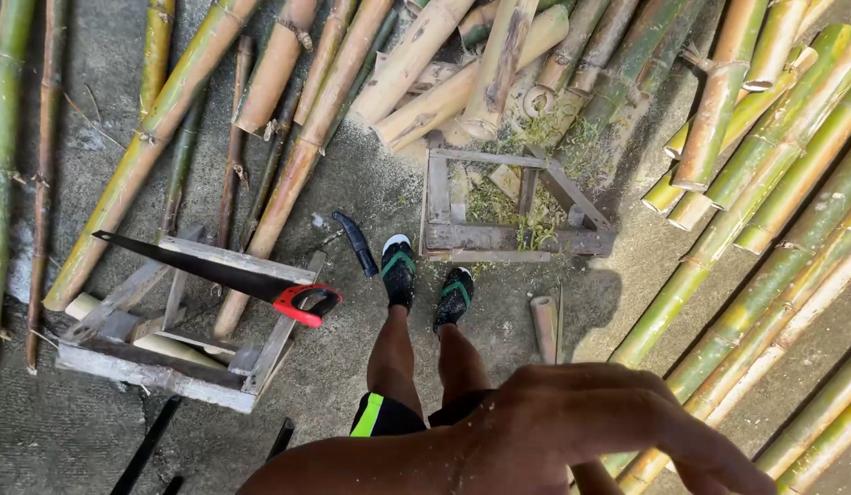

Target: Cutting and measuring bamboo stalks using a saw and machete.

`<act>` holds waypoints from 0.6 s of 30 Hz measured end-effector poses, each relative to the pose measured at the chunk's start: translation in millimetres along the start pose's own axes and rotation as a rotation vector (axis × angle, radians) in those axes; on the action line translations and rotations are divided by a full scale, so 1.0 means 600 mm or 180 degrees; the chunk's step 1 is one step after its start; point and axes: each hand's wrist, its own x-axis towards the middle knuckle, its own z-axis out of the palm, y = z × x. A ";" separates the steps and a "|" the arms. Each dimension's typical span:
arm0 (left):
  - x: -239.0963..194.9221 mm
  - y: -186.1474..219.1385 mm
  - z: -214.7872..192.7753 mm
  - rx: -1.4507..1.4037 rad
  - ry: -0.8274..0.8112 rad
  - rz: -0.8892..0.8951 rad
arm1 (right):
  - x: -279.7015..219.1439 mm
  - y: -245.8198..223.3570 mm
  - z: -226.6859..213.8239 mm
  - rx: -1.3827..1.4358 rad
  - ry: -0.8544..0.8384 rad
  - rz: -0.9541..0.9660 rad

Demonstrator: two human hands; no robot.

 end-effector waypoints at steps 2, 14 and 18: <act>0.026 -0.006 -0.030 -0.0405 -0.0234 0.0042 | -0.011 0.018 0.040 0.0234 0.0013 0.0009; 0.120 -0.247 -0.275 0.1118 0.1464 -0.0914 | -0.056 -0.208 0.091 0.1024 0.0057 -0.0245; 0.154 -0.365 -0.502 0.1678 0.2246 -0.1736 | 0.042 -0.153 0.076 0.0986 0.0236 -0.0317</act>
